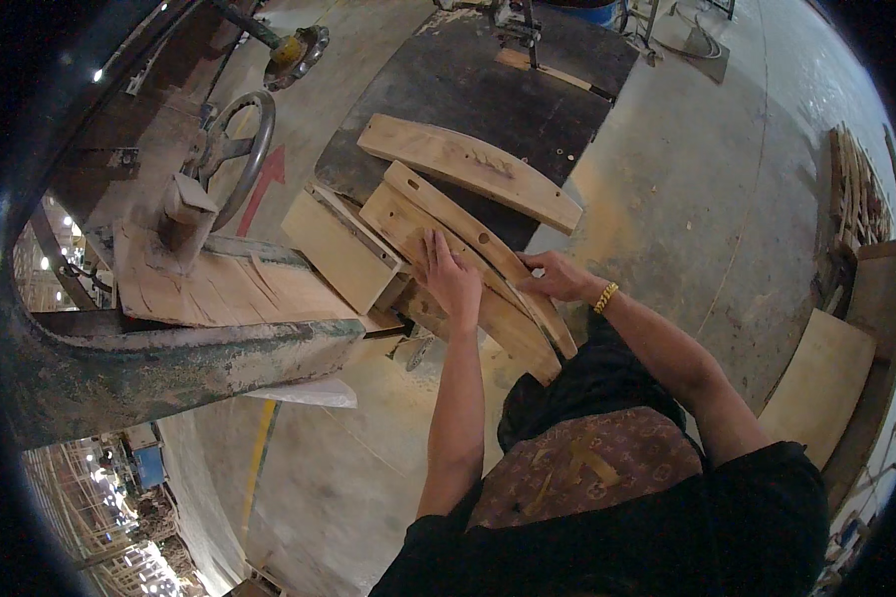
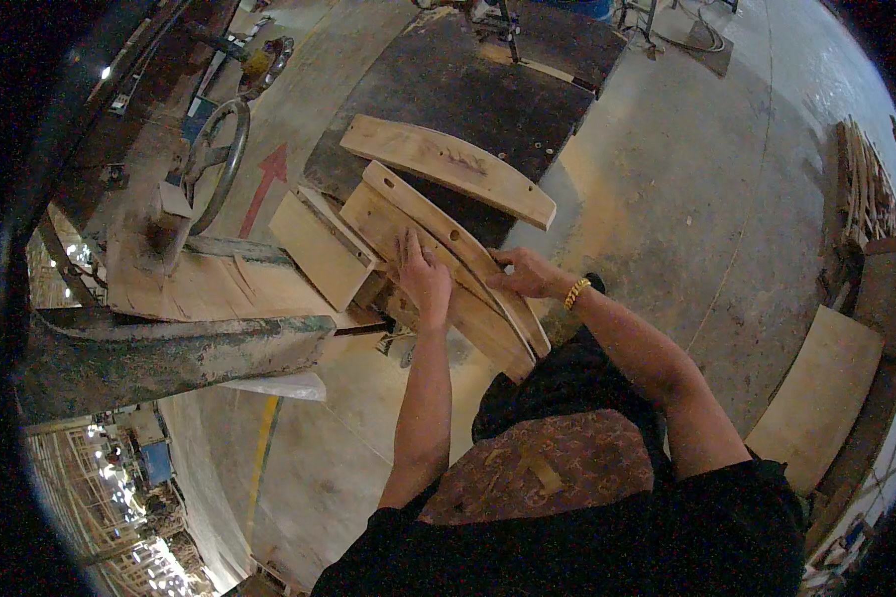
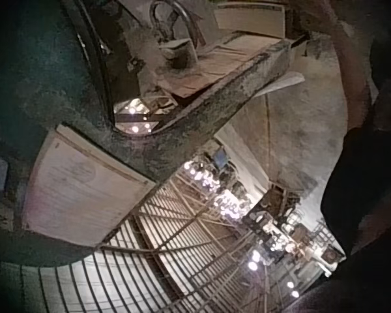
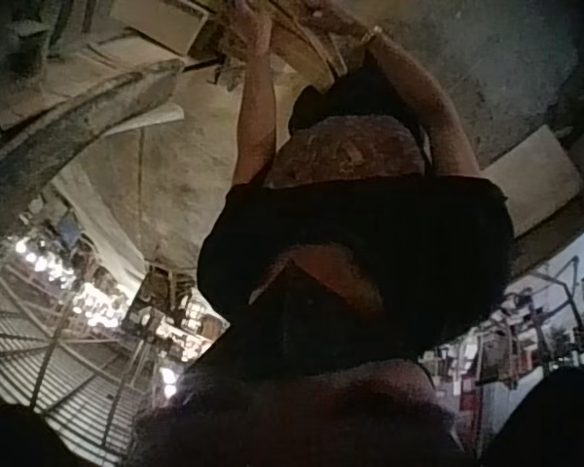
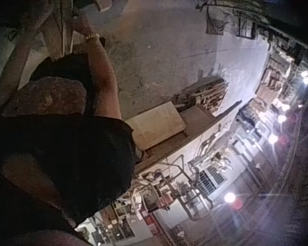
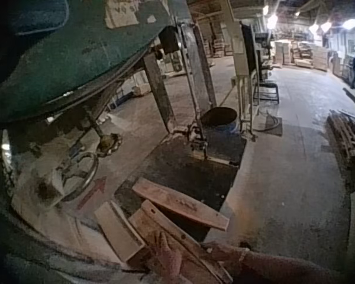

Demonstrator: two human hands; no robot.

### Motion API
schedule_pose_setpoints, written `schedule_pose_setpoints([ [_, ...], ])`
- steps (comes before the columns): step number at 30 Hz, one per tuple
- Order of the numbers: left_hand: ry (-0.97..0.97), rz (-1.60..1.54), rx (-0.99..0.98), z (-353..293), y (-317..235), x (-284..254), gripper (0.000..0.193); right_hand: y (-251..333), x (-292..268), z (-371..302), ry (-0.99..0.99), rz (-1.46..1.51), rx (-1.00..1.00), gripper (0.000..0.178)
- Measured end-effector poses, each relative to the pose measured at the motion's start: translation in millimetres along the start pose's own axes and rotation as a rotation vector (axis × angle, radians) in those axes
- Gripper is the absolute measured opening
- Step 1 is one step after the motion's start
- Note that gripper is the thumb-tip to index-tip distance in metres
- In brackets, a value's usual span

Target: The person handles several curved wooden pieces, stacking and inspecting them. They then use a band saw to cut the edges of the pieces one by one, guiding the wood through the blade and stacking the finished pieces.

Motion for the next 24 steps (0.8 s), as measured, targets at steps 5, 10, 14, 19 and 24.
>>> schedule_pose_setpoints([
  [5, 0.003, 0.055, -0.018, -2.5, -0.9, -3.4, 0.042, 3.1, 1.5, -1.1, 0.017, -0.027, 0.004, 0.057],
  [10, -0.001, 0.045, -0.007, -2.1, -5.4, -4.3, 0.042, -0.3, -0.1, -1.7, -0.010, -0.034, -0.020, 0.057],
  [14, 0.001, 0.073, -0.014, -1.1, -2.6, -4.9, 0.041, 4.8, 1.6, -0.4, 0.014, 0.025, -0.011, 0.055],
  [19, -0.010, 0.042, -0.008, -0.6, -2.7, -2.4, 0.040, 1.1, -0.8, 0.6, -0.003, -0.100, -0.029, 0.053],
  [24, 0.007, 0.067, -0.026, -1.8, -1.7, -2.8, 0.041, -0.1, 0.9, 1.4, 0.000, -0.081, 0.000, 0.051],
])
Point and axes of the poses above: each hand's wrist, its own z-axis towards the middle knuckle, its own x-axis out of the palm, y = z × x, the point moved 4 cm from there along z, towards the middle knuckle, and after that the axes turned 7 degrees about -x, right-handed, at the moved point
